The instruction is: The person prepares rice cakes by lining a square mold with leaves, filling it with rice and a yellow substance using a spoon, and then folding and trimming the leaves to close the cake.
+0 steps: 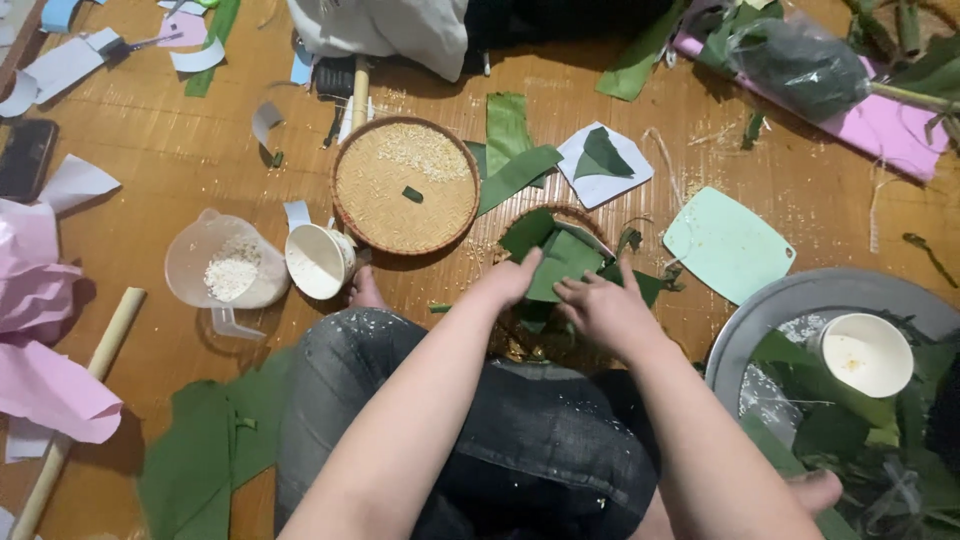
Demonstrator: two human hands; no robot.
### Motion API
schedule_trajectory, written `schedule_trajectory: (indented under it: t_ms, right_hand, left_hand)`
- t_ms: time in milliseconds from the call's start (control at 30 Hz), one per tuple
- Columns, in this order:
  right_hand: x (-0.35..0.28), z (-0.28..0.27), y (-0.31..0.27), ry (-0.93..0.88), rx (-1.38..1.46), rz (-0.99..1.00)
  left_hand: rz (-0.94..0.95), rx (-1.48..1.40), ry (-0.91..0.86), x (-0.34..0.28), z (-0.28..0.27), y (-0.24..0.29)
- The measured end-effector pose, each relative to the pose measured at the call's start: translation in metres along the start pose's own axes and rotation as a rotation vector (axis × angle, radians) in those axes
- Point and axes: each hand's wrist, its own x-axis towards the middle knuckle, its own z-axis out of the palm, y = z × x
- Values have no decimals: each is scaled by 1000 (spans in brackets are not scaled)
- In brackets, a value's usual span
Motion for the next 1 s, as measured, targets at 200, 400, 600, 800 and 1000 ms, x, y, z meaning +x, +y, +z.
schedule_trajectory:
  t_ms: [200,400,600,800,1000]
  right_hand:
    - [-23,4,-14,-67,-18,-34]
    - [-77,7,63,372,666,380]
    - [-78,96,176,-176,317,619]
    - [-56,115,178,-220,157,768]
    - [-48,99,168,-329,38,723]
  left_hand:
    - [55,161,65,76,30,-56]
    - [62,128,93,1,1,-13]
    - [58,149,54,-18,-3,-12]
    - [-11,263,74,-14,-15,-5]
    - [-33,-188,11,115,28,-89]
